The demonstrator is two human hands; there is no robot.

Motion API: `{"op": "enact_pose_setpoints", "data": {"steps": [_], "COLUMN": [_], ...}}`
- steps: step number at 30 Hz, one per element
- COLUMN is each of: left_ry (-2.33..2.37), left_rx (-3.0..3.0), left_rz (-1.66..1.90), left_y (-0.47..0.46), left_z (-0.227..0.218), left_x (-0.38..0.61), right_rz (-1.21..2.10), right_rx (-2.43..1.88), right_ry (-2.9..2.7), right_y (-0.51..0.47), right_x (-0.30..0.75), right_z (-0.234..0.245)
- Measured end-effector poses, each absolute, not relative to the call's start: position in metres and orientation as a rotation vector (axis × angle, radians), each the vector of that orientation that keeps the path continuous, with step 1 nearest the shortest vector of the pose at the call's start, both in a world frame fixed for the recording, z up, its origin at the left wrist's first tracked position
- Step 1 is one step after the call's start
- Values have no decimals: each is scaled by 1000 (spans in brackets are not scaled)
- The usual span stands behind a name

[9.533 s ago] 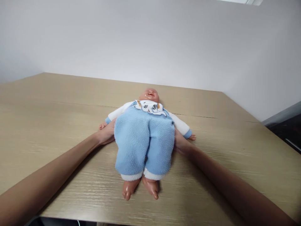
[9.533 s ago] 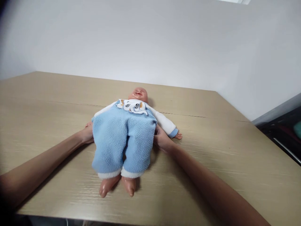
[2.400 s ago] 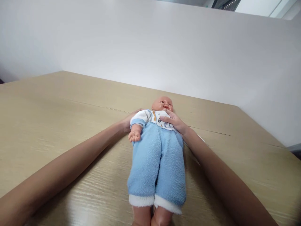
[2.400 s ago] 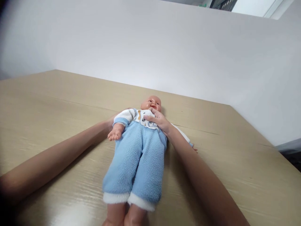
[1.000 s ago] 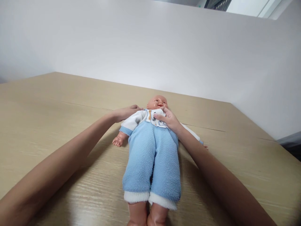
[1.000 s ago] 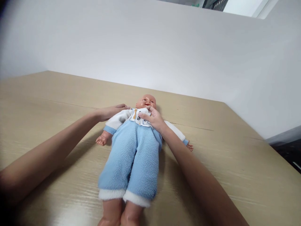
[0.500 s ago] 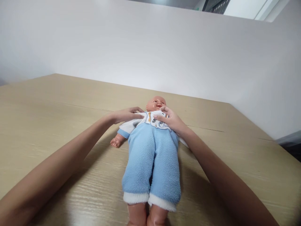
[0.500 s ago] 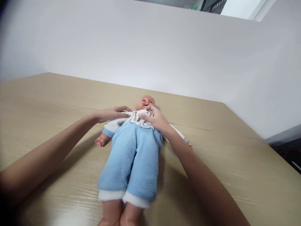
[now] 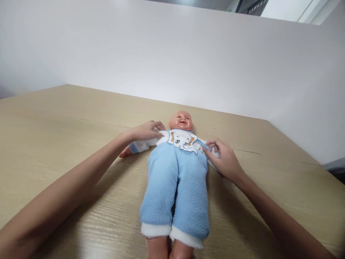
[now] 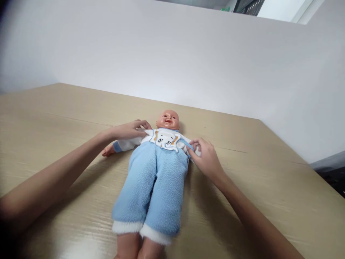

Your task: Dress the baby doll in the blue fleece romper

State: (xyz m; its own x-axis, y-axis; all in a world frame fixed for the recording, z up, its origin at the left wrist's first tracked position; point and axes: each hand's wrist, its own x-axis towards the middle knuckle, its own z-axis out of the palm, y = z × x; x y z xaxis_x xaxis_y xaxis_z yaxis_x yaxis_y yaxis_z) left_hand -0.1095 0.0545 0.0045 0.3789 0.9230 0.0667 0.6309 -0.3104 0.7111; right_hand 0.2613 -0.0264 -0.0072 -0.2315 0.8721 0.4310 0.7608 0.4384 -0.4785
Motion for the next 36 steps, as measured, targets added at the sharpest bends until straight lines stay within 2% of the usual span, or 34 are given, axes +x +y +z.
{"op": "enact_pose_setpoints", "data": {"steps": [4, 7, 10, 15, 18, 22, 27, 31, 36], "left_ry": [1463, 1209, 988, 1060, 1100, 1008, 661, 497, 458], "left_rx": [2342, 2474, 2584, 2726, 2731, 2692, 2660, 2624, 2716], "left_rz": [907, 1034, 981, 620, 554, 728, 1003, 1167, 1317], "left_y": [39, 19, 6, 9, 12, 11, 6, 1, 1], "left_z": [18, 34, 41, 30, 20, 12, 15, 20, 19], "left_x": [-86, -49, -8, 36, 43, 42, 37, 34, 28], "right_rz": [-92, -114, -12, 170, 301, 529, 820, 811, 620], "right_rx": [-1290, -1355, -1419, -1484, -1509, -1457, -1136, -1009, -890], "right_ry": [-2092, -2064, -2067, -2020, -1886, -1570, -1306, -1344, -1582], "right_y": [-64, -83, -88, -82, -81, -78, -51, -17, 8], "right_x": [299, 320, 333, 336, 333, 325, 304, 277, 248], "right_z": [-28, -39, -47, -47, -42, -35, -18, -6, -15]}}
